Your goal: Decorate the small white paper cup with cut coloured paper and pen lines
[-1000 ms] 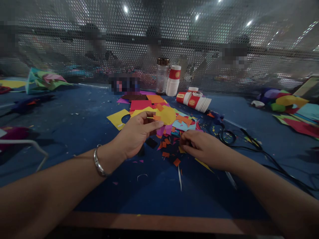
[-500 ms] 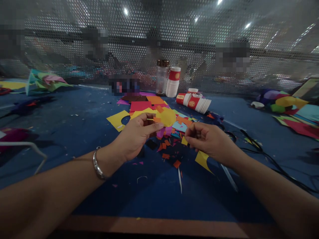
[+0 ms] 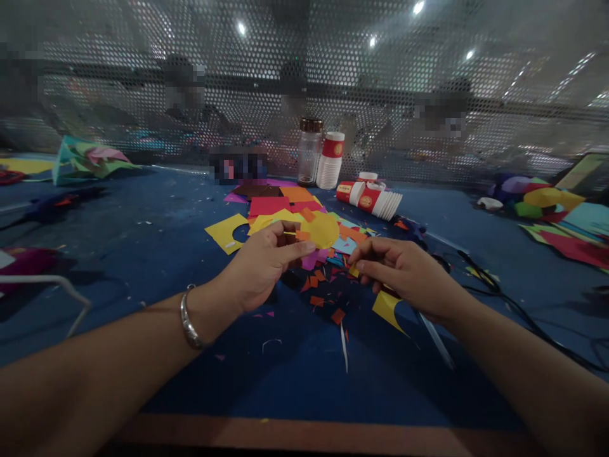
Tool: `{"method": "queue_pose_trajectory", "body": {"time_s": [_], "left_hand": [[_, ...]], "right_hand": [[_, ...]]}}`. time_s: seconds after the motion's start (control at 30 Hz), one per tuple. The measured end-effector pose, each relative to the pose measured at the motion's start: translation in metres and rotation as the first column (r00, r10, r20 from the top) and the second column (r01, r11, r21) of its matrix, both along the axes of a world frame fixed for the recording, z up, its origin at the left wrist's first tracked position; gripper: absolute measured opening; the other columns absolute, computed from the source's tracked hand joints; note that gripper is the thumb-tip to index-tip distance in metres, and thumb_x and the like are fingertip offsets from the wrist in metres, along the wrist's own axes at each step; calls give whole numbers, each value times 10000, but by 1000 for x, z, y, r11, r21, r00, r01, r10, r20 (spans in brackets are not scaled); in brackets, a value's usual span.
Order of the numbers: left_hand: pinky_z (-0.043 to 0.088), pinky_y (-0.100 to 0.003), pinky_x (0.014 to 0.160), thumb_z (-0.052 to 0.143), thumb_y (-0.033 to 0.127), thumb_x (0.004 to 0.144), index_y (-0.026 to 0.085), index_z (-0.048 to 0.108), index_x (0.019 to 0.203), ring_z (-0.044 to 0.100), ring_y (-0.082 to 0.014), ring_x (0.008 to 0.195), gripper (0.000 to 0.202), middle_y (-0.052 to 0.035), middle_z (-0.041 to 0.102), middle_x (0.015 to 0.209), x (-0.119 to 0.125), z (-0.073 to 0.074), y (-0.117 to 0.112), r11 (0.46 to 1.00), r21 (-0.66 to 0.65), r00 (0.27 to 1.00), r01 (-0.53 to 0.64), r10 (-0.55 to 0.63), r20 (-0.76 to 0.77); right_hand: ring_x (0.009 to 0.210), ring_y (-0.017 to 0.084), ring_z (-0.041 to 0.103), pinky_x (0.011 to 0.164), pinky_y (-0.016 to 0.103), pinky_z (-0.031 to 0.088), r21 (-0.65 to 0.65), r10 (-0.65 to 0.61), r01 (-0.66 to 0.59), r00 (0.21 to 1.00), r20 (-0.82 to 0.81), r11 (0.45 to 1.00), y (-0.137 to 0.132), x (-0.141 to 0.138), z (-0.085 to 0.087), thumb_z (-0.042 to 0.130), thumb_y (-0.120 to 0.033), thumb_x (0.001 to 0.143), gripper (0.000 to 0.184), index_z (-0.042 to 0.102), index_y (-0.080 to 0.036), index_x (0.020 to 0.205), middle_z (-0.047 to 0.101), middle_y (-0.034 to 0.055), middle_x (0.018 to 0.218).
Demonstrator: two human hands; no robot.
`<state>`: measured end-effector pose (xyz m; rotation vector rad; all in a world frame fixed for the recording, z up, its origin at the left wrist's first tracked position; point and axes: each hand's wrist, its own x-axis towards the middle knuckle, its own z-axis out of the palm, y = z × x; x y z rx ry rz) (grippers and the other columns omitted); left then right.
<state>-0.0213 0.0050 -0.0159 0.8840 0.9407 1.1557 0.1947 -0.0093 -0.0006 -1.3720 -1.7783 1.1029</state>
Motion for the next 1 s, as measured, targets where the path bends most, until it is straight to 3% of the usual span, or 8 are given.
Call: {"method": "queue_pose_trajectory", "body": {"time_s": [0.23, 0.5, 0.77, 1.0], "left_hand": [[524, -234, 686, 778, 5, 729, 164, 603, 940, 648, -88, 659, 318, 33, 687, 767, -1, -2, -2, 1000, 0, 999, 22, -22, -28], [502, -251, 726, 868, 127, 664, 161, 652, 881, 633, -97, 731, 308, 25, 705, 820, -2, -7, -3, 979, 129, 974, 159, -134, -185], [496, -242, 713, 863, 155, 674, 178, 655, 831, 627, -106, 736, 262, 29, 690, 803, -3, -7, -6, 959, 160, 948, 236, -191, -254], [518, -272, 695, 854, 132, 684, 183, 672, 815, 658, -141, 725, 230, -19, 718, 811, -2, -10, -8, 956, 147, 952, 256, -223, -210]], "right_hand": [[498, 80, 525, 433, 215, 378, -46, -64, 60, 994, -90, 997, -1, 0, 2, 799, -394, 736, 254, 656, -197, 808, 634, -27, 633], [483, 69, 531, 424, 195, 371, -54, -153, 144, 958, -241, 988, -1, -1, 1, 890, -495, 665, 418, 637, -193, 805, 628, -44, 587], [501, 65, 527, 464, 200, 418, -48, -158, 151, 957, -243, 987, 0, -3, 0, 894, -558, 640, 477, 625, -188, 773, 614, -46, 597], [506, 69, 498, 478, 224, 411, -32, -137, 133, 970, -202, 991, -2, -4, 2, 880, -575, 653, 478, 618, -194, 773, 602, -47, 633]]}}
